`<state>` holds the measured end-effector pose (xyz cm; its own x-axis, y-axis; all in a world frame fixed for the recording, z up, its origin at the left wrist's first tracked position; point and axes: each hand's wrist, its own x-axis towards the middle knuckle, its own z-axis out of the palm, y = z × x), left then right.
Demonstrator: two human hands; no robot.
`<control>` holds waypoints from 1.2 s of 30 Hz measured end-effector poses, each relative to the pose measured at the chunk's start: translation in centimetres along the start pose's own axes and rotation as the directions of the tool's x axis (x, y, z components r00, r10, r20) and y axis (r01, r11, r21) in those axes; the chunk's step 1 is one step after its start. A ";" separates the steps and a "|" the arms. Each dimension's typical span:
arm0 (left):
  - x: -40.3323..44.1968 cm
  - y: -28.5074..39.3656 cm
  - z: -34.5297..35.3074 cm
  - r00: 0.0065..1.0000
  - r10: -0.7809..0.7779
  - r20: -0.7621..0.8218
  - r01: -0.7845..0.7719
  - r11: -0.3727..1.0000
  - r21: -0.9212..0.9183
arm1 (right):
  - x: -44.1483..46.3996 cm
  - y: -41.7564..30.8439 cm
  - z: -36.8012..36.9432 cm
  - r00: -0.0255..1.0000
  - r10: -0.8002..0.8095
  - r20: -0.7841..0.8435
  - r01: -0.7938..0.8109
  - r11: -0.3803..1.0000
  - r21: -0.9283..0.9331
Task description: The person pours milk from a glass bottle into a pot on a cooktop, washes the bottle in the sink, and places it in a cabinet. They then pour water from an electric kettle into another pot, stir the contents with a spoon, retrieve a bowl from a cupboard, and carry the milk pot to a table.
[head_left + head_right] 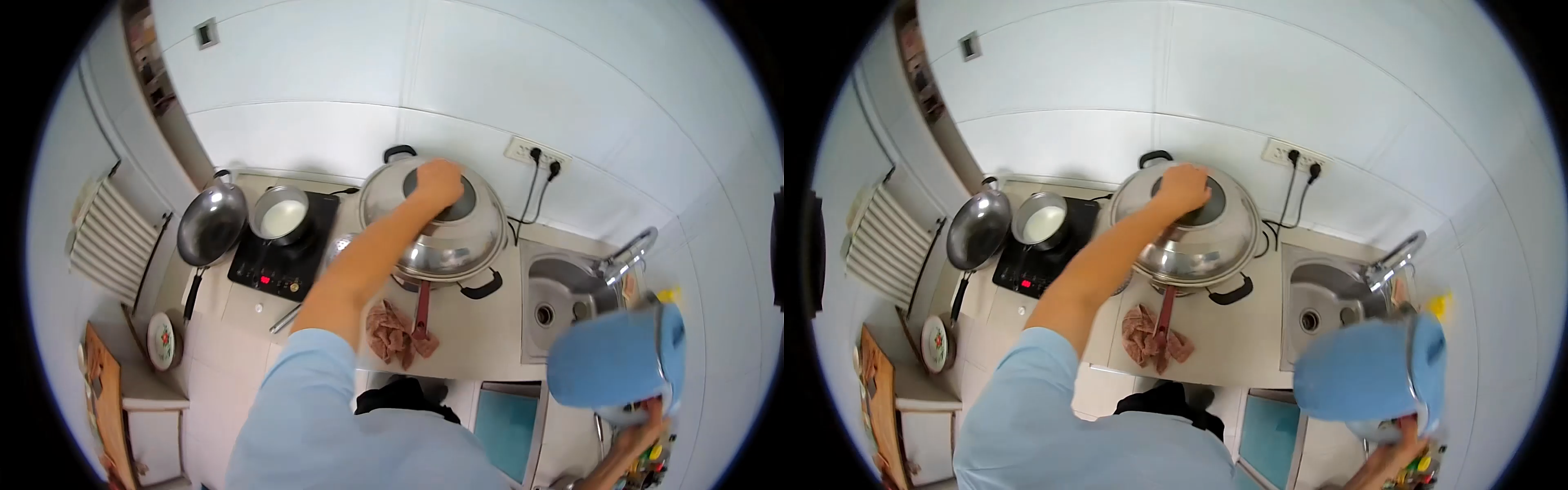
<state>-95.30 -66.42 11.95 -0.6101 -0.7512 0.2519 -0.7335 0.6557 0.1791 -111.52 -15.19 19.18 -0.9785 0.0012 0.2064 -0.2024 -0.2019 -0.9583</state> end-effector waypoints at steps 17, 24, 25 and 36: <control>-3.3 -10.1 -18.9 0.956 -0.287 -0.060 0.264 0.933 -0.246 | 2.6 1.9 23.8 0.612 -0.070 0.788 0.569 0.731 -0.377; -4.7 -10.8 -18.6 0.951 -0.300 -0.073 0.263 0.913 -0.313 | 2.5 2.9 27.5 0.487 0.019 0.873 0.713 0.568 -0.410; -4.7 -10.8 -18.6 0.950 -0.303 -0.071 0.267 0.911 -0.315 | 2.4 2.9 27.6 0.493 0.038 0.869 0.711 0.559 -0.427; -3.6 -10.2 -17.5 0.947 -0.319 -0.019 0.293 0.890 -0.350 | 3.5 3.8 24.2 0.642 0.118 0.758 0.302 0.869 -0.391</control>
<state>-80.39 -69.14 25.82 -0.3379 -0.9197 0.1999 -0.7264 0.3899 0.5660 -114.74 -39.71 21.02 -0.6213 -0.7650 0.1697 -0.4875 0.2077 -0.8481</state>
